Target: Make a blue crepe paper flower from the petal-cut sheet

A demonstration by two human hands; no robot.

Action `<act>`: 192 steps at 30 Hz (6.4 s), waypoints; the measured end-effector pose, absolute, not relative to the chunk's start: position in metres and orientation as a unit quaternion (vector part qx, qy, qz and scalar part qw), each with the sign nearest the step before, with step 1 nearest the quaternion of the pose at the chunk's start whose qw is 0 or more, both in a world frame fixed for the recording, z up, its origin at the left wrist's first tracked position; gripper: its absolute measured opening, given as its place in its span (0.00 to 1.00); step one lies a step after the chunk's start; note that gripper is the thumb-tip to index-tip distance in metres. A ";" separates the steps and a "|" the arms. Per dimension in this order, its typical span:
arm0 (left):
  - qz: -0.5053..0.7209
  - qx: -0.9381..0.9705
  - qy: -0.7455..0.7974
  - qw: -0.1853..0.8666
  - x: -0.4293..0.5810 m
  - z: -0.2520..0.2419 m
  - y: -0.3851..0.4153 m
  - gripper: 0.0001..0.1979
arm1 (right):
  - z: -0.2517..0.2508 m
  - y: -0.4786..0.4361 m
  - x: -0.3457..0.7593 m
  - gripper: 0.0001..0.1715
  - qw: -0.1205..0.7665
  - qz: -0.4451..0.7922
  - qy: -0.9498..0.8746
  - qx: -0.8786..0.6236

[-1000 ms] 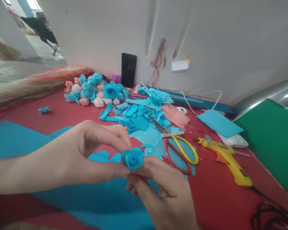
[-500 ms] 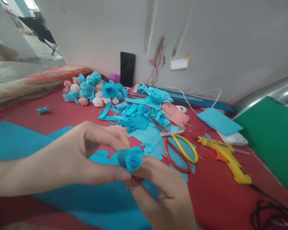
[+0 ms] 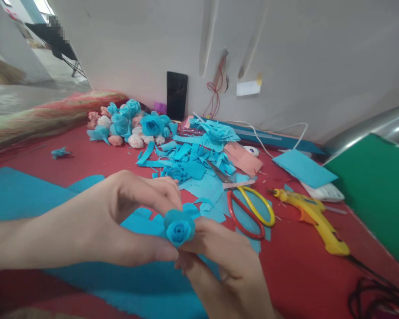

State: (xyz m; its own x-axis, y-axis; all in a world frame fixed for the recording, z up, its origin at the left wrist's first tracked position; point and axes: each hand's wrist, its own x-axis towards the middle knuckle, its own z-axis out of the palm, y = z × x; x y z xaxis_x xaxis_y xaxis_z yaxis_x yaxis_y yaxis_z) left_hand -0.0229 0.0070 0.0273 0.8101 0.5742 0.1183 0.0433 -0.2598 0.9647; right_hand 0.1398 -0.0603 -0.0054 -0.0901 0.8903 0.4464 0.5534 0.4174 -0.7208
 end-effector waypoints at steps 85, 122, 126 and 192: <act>0.260 0.742 0.251 0.565 -0.017 0.022 0.007 0.08 | -0.008 -0.067 0.134 0.11 0.490 0.306 -0.627 -0.522; 0.316 0.612 0.155 0.709 -0.010 0.009 0.009 0.05 | -0.001 -0.068 0.134 0.12 0.507 0.439 -0.571 -0.473; 0.314 0.568 0.157 0.744 -0.010 0.005 0.004 0.05 | 0.000 -0.069 0.135 0.12 0.508 0.393 -0.597 -0.481; 0.253 0.509 0.143 0.810 -0.010 -0.010 0.009 0.07 | -0.008 -0.069 0.132 0.19 0.483 0.535 -0.486 -0.495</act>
